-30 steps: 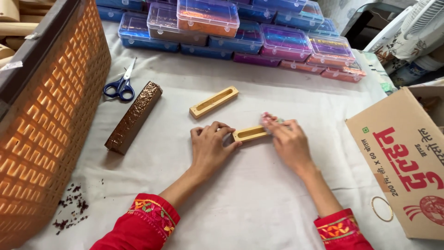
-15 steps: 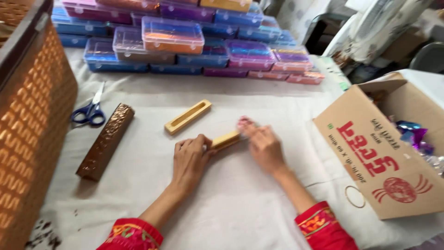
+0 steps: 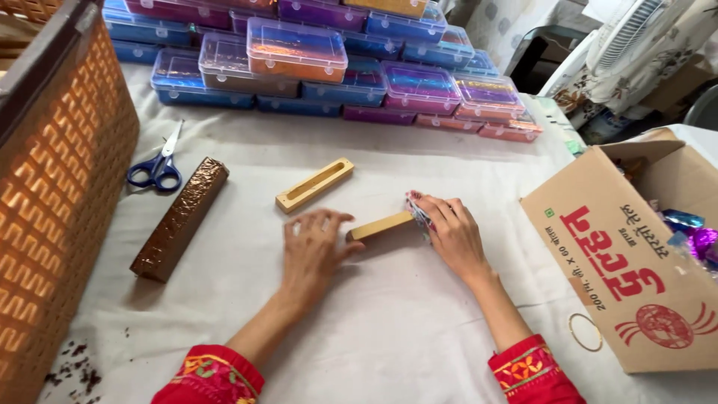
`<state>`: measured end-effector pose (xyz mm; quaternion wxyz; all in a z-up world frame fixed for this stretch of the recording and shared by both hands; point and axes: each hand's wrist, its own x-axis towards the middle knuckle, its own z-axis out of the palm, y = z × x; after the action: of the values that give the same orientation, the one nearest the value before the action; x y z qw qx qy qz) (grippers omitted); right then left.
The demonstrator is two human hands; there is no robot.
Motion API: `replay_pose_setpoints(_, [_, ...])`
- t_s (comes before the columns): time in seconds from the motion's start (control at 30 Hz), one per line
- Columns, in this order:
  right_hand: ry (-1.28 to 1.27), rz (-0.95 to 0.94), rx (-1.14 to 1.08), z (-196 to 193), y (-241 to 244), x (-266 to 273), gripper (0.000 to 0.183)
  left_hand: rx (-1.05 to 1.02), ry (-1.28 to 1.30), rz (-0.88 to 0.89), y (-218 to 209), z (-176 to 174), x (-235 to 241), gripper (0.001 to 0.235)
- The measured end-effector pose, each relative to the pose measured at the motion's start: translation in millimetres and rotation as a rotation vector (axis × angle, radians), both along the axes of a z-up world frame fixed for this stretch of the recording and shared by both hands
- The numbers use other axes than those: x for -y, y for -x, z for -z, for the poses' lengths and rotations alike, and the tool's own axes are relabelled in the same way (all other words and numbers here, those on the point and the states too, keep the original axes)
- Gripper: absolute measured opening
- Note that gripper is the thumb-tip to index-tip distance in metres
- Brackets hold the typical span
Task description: The person wipes wooden pieces with a cloth and assembles them by fitting one piece into the other.
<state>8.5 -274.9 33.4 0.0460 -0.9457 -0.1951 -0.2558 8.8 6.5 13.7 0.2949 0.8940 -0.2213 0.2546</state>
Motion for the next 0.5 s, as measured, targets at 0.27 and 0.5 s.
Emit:
replay_pose_setpoints(0.27, [-0.166,0.238,-0.01,12,-5,32,0.055,-0.103,-0.07,-0.256,-39,23,-47,0.037])
replay_pose_setpoints(0.5, [-0.362,0.24,0.126,14,3,19,0.054,-0.415,0.286,-0.005,-1,-17,-10,0.057])
